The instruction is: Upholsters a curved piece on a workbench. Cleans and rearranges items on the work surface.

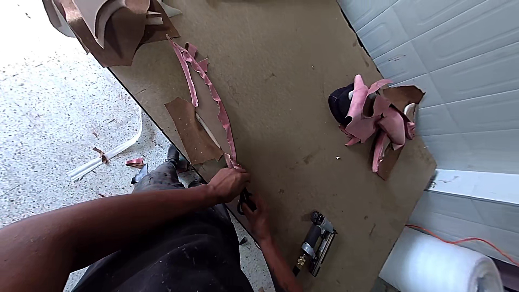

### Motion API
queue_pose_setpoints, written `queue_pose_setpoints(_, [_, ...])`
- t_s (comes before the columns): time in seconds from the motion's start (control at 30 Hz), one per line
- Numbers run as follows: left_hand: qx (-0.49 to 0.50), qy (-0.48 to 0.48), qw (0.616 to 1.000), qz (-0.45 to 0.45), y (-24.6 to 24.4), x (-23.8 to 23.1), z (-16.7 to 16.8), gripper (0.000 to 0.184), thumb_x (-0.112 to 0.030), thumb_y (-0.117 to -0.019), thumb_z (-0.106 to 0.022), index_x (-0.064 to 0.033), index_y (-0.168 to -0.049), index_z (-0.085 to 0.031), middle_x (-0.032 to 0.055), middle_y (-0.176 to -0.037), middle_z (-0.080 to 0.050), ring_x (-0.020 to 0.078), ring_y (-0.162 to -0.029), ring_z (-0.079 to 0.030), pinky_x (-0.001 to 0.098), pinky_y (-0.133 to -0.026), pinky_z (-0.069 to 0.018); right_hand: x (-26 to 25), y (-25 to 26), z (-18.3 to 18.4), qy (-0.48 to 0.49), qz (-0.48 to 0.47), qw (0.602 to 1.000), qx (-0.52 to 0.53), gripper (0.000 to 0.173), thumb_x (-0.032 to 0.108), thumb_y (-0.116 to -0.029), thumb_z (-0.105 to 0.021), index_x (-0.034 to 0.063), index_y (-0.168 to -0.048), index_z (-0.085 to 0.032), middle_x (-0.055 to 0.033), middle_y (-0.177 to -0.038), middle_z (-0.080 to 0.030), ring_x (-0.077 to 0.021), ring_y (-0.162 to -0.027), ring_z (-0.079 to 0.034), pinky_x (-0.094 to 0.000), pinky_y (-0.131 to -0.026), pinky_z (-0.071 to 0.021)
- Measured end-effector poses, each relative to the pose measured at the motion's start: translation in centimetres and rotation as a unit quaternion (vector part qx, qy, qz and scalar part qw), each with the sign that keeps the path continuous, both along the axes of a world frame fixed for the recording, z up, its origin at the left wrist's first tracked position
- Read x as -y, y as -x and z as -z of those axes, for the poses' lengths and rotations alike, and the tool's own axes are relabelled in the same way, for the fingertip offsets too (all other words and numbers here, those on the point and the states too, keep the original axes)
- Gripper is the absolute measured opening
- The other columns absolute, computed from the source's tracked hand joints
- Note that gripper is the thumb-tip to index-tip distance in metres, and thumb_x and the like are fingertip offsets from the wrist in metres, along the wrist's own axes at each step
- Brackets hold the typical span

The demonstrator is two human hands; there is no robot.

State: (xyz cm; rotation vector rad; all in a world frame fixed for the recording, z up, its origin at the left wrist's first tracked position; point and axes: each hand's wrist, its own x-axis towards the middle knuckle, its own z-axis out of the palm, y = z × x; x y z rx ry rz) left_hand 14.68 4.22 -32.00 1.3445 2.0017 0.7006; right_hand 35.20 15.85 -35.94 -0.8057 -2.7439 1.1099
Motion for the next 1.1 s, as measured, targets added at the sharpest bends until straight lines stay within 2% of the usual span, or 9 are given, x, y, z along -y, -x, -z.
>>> queue_pose_setpoints(0.27, [0.021, 0.009, 0.999, 0.030, 0.1, -0.8, -0.3, 0.025, -0.032, -0.1073, -0.051, -0.0188, -0.106, -0.071, -0.0017, -0.104, -0.069, 0.0167, -0.093, -0.069, 0.0418, -0.079, -0.0589, 0.0, 4.4, -1.1, -0.033, 0.023, 0.998, 0.054, 0.042, 0.048, -0.0741, -0.085, 0.0158, -0.099, -0.073, 0.0026, -0.088, -0.059, -0.0108, -0.081, -0.059, -0.0330, -0.072, -0.0555])
queue_pose_setpoints(0.5, [0.071, -0.023, 0.996, 0.051, 0.7, -1.2, -1.2, 0.026, -0.028, -0.1077, -0.048, -0.0126, -0.108, -0.069, 0.0051, -0.107, -0.068, 0.0224, -0.098, -0.069, 0.0452, -0.084, -0.0581, -0.3, 4.6, 0.2, 0.029, 0.012, 0.999, -0.009, 0.021, 0.026, -0.0797, -0.081, 0.0112, -0.090, -0.070, 0.0027, -0.078, -0.062, -0.0069, -0.064, -0.058, -0.0290, -0.060, -0.0542])
queue_pose_setpoints(0.6, [0.092, -0.030, 0.993, 0.064, 0.7, -1.5, -1.6, 0.025, -0.025, -0.1076, -0.048, -0.0109, -0.111, -0.068, 0.0084, -0.108, -0.068, 0.0260, -0.101, -0.068, 0.0476, -0.088, -0.0575, -0.2, 5.3, 0.4, 0.037, 0.002, 0.997, -0.071, 0.034, 0.029, -0.0782, -0.081, 0.0063, -0.101, -0.070, 0.0008, -0.088, -0.070, -0.0065, -0.080, -0.067, -0.0294, -0.072, -0.0610])
queue_pose_setpoints(0.67, [0.107, -0.047, 0.991, 0.071, 0.4, -1.7, -1.4, 0.024, -0.025, -0.1076, -0.049, -0.0103, -0.111, -0.068, 0.0088, -0.108, -0.068, 0.0259, -0.102, -0.068, 0.0474, -0.089, -0.0571, 0.5, 7.5, -2.9, 0.102, 0.013, 0.988, -0.112, 0.029, 0.018, -0.0811, -0.079, 0.0005, -0.102, -0.068, -0.0037, -0.091, -0.070, -0.0080, -0.087, -0.068, -0.0285, -0.081, -0.0597])
queue_pose_setpoints(0.73, [0.139, -0.086, 0.984, 0.072, 0.4, -1.6, -1.0, 0.026, -0.026, -0.1071, -0.050, -0.0103, -0.111, -0.070, 0.0071, -0.107, -0.070, 0.0226, -0.102, -0.069, 0.0452, -0.092, -0.0563, 2.2, 12.0, -11.7, 0.176, 0.087, 0.981, -0.010, 0.009, -0.001, -0.0836, -0.069, -0.0044, -0.092, -0.069, -0.0060, -0.084, -0.069, -0.0057, -0.083, -0.066, -0.0231, -0.082, -0.0549])
queue_pose_setpoints(0.83, [0.179, -0.160, 0.962, 0.130, -0.1, -0.1, -1.3, 0.023, -0.025, -0.1052, -0.057, -0.0080, -0.105, -0.073, 0.0089, -0.100, -0.072, 0.0246, -0.096, -0.071, 0.0490, -0.088, -0.0576, 3.4, 15.0, -17.4, 0.168, 0.107, 0.977, 0.073, 0.022, -0.008, -0.0871, -0.061, -0.0164, -0.106, -0.069, -0.0203, -0.099, -0.072, -0.0140, -0.092, -0.068, -0.0237, -0.090, -0.0525])
queue_pose_setpoints(0.97, [0.171, -0.118, 0.974, 0.094, 3.3, 7.3, -1.1, 0.021, -0.025, -0.1043, -0.059, -0.0160, -0.112, -0.077, 0.0021, -0.107, -0.075, 0.0177, -0.100, -0.071, 0.0461, -0.091, -0.0580, -1.7, 11.5, -11.0, 0.038, 0.101, 0.975, 0.195, 0.040, 0.020, -0.0912, -0.077, -0.0052, -0.122, -0.068, -0.0221, -0.127, -0.062, -0.0278, -0.119, -0.061, -0.0404, -0.104, -0.0505])
queue_pose_setpoints(1.03, [0.100, -0.047, 0.994, 0.012, 6.6, 13.6, 2.0, 0.020, -0.035, -0.1046, -0.058, -0.0288, -0.106, -0.077, -0.0113, -0.103, -0.073, 0.0052, -0.098, -0.068, 0.0370, -0.091, -0.0589, -5.9, 4.6, -1.6, -0.103, 0.128, 0.985, 0.044, 0.051, 0.042, -0.0808, -0.084, 0.0000, -0.108, -0.075, -0.0236, -0.115, -0.063, -0.0363, -0.106, -0.063, -0.0506, -0.089, -0.0571])
queue_pose_setpoints(1.1, [0.008, 0.052, 0.998, -0.044, 10.7, 21.1, 6.3, 0.025, -0.045, -0.1030, -0.056, -0.0303, -0.097, -0.075, -0.0122, -0.095, -0.070, 0.0051, -0.089, -0.068, 0.0389, -0.082, -0.0601, -9.1, 2.5, -0.5, -0.112, 0.159, 0.974, 0.120, 0.053, 0.049, -0.0833, -0.081, 0.0048, -0.112, -0.076, -0.0223, -0.118, -0.062, -0.0374, -0.109, -0.061, -0.0542, -0.091, -0.0555])
